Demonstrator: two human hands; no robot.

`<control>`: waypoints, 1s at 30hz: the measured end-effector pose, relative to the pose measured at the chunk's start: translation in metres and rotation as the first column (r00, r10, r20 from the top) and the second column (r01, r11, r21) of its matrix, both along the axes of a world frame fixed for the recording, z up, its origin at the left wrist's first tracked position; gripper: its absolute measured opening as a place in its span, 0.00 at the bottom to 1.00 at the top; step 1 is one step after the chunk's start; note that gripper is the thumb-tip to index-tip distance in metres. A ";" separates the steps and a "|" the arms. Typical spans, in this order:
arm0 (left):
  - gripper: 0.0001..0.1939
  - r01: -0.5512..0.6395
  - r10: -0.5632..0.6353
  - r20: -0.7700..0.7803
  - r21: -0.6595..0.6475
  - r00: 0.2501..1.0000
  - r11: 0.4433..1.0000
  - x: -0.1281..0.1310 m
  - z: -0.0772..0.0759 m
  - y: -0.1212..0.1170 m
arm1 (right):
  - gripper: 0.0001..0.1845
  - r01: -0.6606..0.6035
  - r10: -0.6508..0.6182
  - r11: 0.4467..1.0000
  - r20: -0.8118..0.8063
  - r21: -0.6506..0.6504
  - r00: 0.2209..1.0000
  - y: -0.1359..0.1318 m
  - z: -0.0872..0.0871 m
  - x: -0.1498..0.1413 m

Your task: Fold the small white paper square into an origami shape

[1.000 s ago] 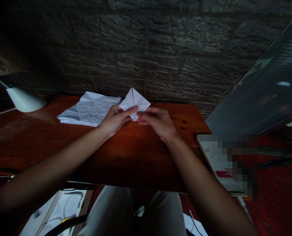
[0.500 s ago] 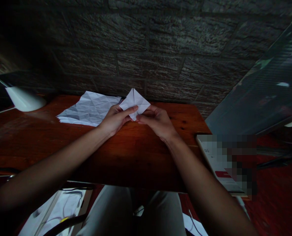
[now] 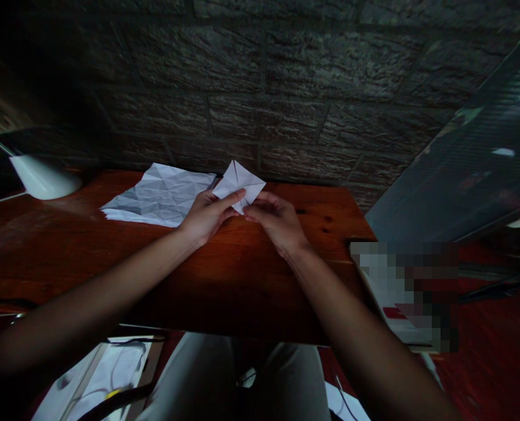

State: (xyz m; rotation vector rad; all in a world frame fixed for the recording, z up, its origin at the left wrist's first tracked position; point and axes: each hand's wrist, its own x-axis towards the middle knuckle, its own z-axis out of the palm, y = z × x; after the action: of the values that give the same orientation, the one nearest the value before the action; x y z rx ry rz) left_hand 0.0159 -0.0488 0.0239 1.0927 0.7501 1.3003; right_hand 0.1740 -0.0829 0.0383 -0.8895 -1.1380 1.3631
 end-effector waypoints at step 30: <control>0.19 -0.045 0.069 -0.137 0.176 0.988 0.983 -0.002 0.001 -0.001 | 0.19 -0.077 0.081 0.997 0.204 -0.031 0.976 0.002 0.008 0.013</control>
State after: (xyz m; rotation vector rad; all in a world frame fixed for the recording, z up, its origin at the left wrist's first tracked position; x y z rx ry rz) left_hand 0.0139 -0.0496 0.0252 1.3231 0.7901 1.3660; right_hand 0.1869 -0.0812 0.0467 -1.0290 -1.3295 1.3744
